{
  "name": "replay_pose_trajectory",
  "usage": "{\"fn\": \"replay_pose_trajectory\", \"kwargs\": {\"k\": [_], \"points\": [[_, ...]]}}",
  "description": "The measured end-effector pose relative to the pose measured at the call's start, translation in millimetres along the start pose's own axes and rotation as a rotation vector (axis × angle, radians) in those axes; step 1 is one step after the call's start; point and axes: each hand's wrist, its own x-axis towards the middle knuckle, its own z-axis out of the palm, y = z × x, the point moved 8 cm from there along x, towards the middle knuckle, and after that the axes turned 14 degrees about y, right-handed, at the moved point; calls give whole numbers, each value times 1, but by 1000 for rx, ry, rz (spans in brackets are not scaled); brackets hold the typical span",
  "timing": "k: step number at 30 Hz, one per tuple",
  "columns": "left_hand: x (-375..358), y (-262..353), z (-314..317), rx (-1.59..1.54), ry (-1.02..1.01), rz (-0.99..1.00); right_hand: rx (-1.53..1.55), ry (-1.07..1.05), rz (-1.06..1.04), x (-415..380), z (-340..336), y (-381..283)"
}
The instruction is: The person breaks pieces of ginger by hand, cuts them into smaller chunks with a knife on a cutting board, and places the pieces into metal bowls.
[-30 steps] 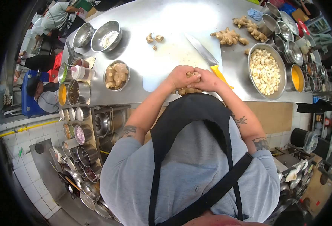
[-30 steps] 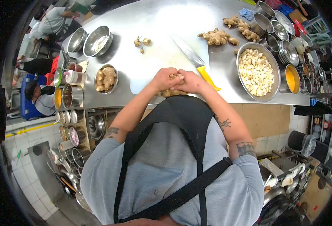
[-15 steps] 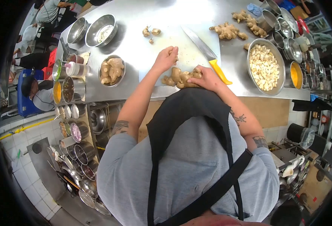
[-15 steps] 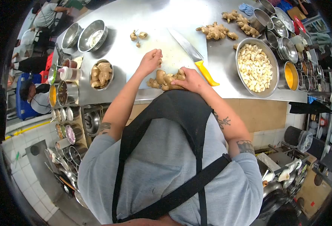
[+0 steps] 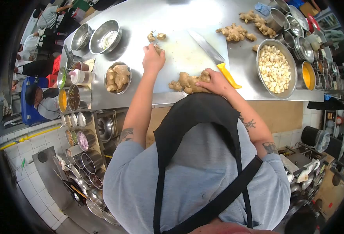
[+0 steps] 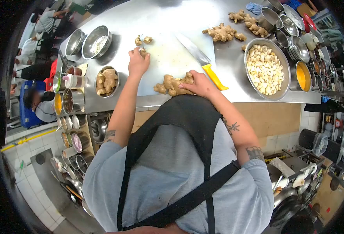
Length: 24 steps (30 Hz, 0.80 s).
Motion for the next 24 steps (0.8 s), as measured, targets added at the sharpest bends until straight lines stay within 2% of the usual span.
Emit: {"fn": "replay_pose_trajectory", "kwargs": {"k": [1,4,6,8,11,14,17,23,24], "points": [[-3,10,-9,75,22,3,-16,12,3,0,-2,-1],[-15,55,-28,22,230,295,-10,65,30,0,-8,-5],[-39,91,-5,-410,-272,142,-12,77,61,-1,-10,-6],[-76,134,0,-463,-431,360,-36,61,91,0,-10,-6],[-104,160,27,-406,-695,530,81,148,23,3,-2,9],[-109,158,39,-550,-596,543,112,58,39,3,-2,4],[-109,154,49,-570,-618,575,3,11,77,4,5,15],[-109,145,68,-586,-559,580,-47,32,34,5,4,13],[-99,138,65,-659,-536,430,-37,16,47,3,3,12]]}}
